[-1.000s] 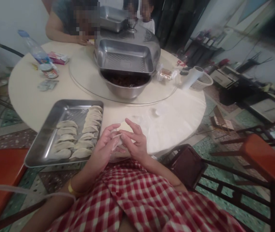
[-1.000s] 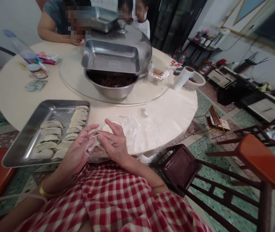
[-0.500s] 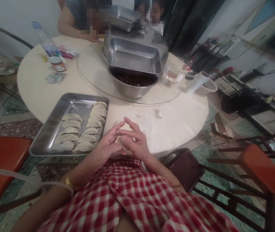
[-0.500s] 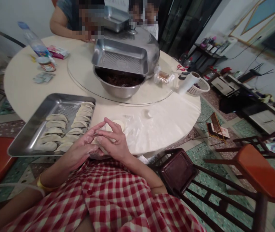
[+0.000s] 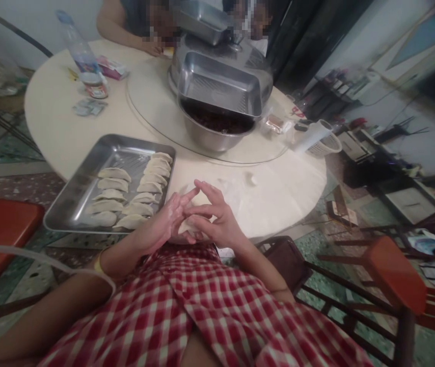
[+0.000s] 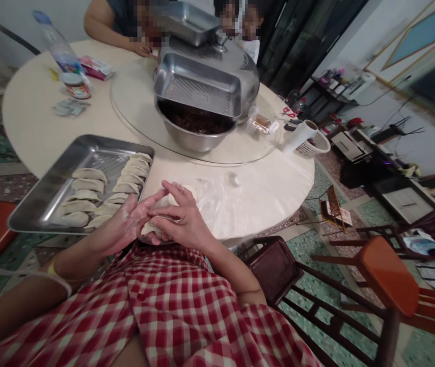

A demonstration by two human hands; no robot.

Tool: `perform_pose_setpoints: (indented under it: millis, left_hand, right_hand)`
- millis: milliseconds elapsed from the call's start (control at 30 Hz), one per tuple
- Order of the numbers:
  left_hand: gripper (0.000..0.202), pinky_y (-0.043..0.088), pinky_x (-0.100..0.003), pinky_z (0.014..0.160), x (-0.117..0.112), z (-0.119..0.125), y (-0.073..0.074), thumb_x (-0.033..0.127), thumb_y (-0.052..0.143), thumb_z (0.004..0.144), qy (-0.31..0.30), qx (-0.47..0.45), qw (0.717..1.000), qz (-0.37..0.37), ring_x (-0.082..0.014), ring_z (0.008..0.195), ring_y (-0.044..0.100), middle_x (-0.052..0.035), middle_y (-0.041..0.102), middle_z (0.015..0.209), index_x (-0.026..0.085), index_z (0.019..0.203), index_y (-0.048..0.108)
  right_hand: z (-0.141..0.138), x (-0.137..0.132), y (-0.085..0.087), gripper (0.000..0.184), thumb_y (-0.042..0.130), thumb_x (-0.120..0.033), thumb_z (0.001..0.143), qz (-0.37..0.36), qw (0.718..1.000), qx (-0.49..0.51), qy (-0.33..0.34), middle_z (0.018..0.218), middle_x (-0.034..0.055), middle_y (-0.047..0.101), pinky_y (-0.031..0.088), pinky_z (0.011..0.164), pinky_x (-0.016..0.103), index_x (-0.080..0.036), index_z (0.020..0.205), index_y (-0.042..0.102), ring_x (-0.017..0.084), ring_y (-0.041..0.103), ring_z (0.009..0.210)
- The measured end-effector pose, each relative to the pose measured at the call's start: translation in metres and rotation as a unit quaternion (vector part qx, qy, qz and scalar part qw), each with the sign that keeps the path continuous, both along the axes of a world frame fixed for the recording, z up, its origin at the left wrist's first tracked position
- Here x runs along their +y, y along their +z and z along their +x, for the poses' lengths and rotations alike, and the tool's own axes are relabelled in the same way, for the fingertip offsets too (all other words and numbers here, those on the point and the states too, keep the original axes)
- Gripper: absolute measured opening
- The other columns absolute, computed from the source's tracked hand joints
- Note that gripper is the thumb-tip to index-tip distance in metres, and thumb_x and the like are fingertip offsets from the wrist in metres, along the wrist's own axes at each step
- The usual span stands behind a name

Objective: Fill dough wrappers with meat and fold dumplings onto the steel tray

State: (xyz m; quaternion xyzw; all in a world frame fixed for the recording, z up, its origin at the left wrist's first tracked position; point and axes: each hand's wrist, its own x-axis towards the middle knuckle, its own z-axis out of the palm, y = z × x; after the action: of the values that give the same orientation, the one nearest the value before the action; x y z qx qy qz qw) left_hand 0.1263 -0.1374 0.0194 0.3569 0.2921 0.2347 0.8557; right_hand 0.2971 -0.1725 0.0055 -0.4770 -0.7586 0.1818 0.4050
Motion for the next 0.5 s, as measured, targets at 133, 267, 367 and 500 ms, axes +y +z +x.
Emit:
perform_pose_setpoints:
  millis: [133, 267, 367, 500]
  left_hand:
    - [0.088, 0.054, -0.032, 0.056, -0.0005, 0.0005, -0.0025, 0.08, 0.054, 0.071, -0.001, 0.005, 1.0, -0.006, -0.0224, 0.068, 0.068, -0.0074, 0.073, 0.088, 0.032, 0.144, 0.045]
    - [0.093, 0.054, -0.033, 0.055, 0.001, 0.0004, -0.0024, 0.082, 0.055, 0.068, -0.001, 0.005, 1.0, -0.013, -0.0234, 0.069, 0.069, -0.0091, 0.073, 0.095, 0.032, 0.146, 0.042]
    - [0.093, 0.055, -0.033, 0.054, 0.0023, -0.0009, -0.0028, 0.082, 0.054, 0.068, 0.007, 0.008, 1.0, -0.014, -0.0239, 0.072, 0.069, -0.0096, 0.072, 0.102, 0.033, 0.146, 0.04]
    - [0.088, 0.055, -0.034, 0.056, 0.0012, -0.0023, -0.006, 0.081, 0.051, 0.072, 0.012, 0.004, 1.0, -0.008, -0.0218, 0.067, 0.067, -0.0084, 0.073, 0.091, 0.031, 0.145, 0.044]
  right_hand:
    - [-0.001, 0.0002, 0.0011, 0.009, 0.068, -0.029, 0.085, 0.01, 1.0, -0.028, 0.007, 0.147, 0.0024, 0.051, 0.036, 0.115, 0.053, -0.028, 0.088, 0.077, 0.024, 0.041, 0.142]
    - [-0.0004, -0.0001, -0.0014, 0.017, 0.069, -0.033, 0.084, 0.017, 0.999, -0.037, 0.01, 0.152, 0.0055, 0.045, 0.035, 0.116, 0.051, -0.027, 0.1, 0.075, 0.023, 0.039, 0.144]
    - [0.0001, 0.0004, 0.0002, 0.032, 0.072, -0.04, 0.081, 0.02, 0.998, -0.049, 0.025, 0.156, 0.0083, 0.039, 0.034, 0.117, 0.051, -0.026, 0.11, 0.072, 0.025, 0.035, 0.145]
    - [-0.0031, 0.002, 0.003, 0.016, 0.067, -0.038, 0.086, 0.021, 0.996, -0.076, 0.05, 0.151, 0.0021, 0.046, 0.033, 0.118, 0.051, -0.03, 0.096, 0.076, 0.023, 0.035, 0.145]
